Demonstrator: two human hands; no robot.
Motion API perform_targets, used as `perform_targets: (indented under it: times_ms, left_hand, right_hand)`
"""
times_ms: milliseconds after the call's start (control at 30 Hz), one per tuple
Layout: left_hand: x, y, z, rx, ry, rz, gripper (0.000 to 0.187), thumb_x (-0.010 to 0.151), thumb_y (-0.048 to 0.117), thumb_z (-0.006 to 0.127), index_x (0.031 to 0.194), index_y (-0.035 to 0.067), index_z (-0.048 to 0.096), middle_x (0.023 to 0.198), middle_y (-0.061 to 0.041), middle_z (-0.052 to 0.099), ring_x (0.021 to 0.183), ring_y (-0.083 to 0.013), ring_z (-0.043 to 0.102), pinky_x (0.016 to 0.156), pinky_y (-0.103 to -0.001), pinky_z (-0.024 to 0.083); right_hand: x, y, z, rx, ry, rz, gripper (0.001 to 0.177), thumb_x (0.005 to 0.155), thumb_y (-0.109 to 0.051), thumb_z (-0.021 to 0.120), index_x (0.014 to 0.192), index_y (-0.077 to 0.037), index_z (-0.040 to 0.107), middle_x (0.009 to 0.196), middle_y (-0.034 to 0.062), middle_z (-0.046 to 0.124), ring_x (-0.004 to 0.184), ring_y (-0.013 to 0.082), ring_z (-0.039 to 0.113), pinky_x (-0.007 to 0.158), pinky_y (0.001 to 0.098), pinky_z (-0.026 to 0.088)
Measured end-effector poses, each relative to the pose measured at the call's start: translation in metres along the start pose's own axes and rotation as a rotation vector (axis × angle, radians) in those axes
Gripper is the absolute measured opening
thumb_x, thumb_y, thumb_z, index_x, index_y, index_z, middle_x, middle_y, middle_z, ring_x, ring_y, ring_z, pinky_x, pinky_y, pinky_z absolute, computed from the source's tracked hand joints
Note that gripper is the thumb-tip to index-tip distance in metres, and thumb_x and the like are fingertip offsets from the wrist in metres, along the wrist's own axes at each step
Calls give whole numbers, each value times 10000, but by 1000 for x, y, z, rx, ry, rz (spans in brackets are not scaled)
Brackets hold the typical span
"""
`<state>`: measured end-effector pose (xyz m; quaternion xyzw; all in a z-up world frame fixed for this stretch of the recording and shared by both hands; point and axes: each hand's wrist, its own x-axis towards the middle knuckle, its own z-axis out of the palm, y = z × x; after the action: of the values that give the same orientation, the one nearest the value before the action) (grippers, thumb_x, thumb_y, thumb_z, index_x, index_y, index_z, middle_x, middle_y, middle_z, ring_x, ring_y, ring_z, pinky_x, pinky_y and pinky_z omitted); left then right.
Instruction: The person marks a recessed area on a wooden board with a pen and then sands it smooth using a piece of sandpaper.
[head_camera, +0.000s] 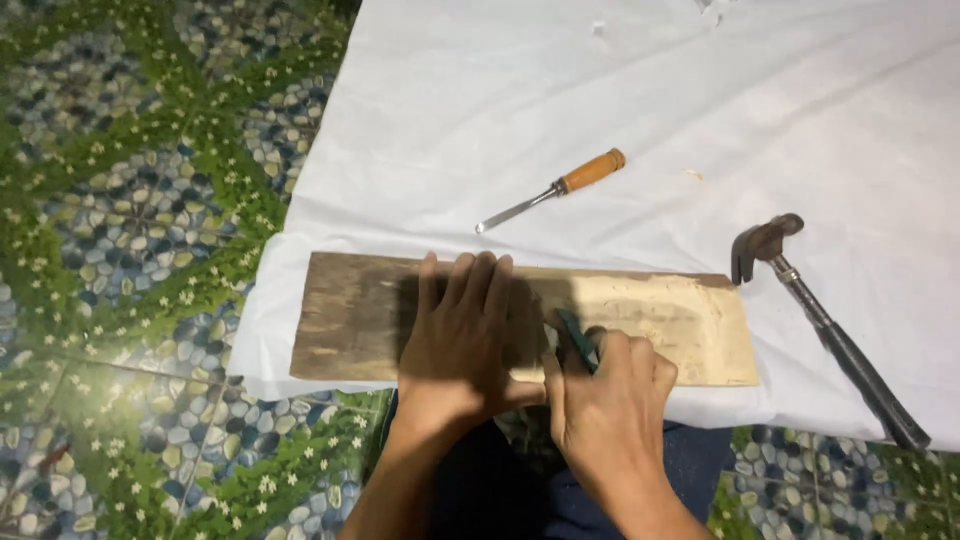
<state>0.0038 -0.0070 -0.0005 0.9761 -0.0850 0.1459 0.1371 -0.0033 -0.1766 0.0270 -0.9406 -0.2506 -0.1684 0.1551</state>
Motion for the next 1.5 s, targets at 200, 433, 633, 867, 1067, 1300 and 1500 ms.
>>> perform_targets:
  times_ms: [200, 433, 633, 867, 1067, 1300, 1500]
  left_hand:
    - [2, -1, -2, 25, -43, 7, 1537, 382, 889, 957, 1416, -72, 350, 1364, -216, 458, 1361, -448, 396, 1224, -692, 120]
    - [0, -2, 5, 57, -8, -1, 1504, 512, 1038, 690, 1465, -87, 391, 1493, -258, 458, 1443, -420, 359, 1225, -673, 81]
    - [2, -1, 6, -10, -36, 15, 1586, 356, 893, 962, 1456, -60, 330, 1435, -219, 449, 1403, -420, 377, 1235, -682, 90]
    - [-2, -6, 8, 28, -17, 13, 1589, 432, 1016, 774, 1478, -99, 342, 1489, -270, 426, 1428, -443, 358, 1222, -686, 61]
    - [2, -1, 13, -1, 86, 53, 1278, 517, 717, 786, 1435, -90, 414, 1396, -246, 496, 1315, -400, 440, 1195, -670, 142]
    - [-1, -2, 13, 22, 11, -21, 1596, 427, 1070, 716, 1485, -69, 352, 1495, -237, 419, 1413, -399, 360, 1240, -648, 43]
    - [6, 2, 9, 162, 36, 55, 686, 711, 328, 716, 1304, 32, 536, 1360, -175, 472, 1259, -358, 408, 1141, -641, 202]
  right_hand:
    - [-36, 9, -6, -165, -13, 28, 369, 879, -286, 648, 1230, -195, 715, 975, 135, 519, 852, 285, 443, 811, 476, 331]
    - [-14, 7, 0, -14, -102, 55, 414, 905, -316, 624, 582, -95, 759, 1039, 172, 505, 896, 297, 399, 875, 484, 301]
    - [-13, -1, -4, -79, 53, 37, 173, 849, -215, 695, 911, -63, 748, 1042, 164, 569, 897, 314, 495, 800, 491, 362]
    - [-29, 9, -2, -69, -83, 75, 181, 869, -295, 659, 891, -131, 732, 990, 130, 501, 891, 285, 431, 838, 489, 331]
    - [-13, 12, 8, 8, -53, 29, 140, 818, -274, 706, 785, -179, 804, 1140, 169, 538, 976, 316, 380, 833, 512, 299]
    - [-22, 0, -6, -105, 9, 19, 199, 887, -236, 682, 889, -47, 744, 915, 143, 509, 834, 275, 409, 762, 486, 320]
    - [-30, 35, 47, -65, -85, 16, 260, 659, -292, 785, 910, -338, 830, 1068, 11, 517, 1025, 313, 343, 796, 487, 294]
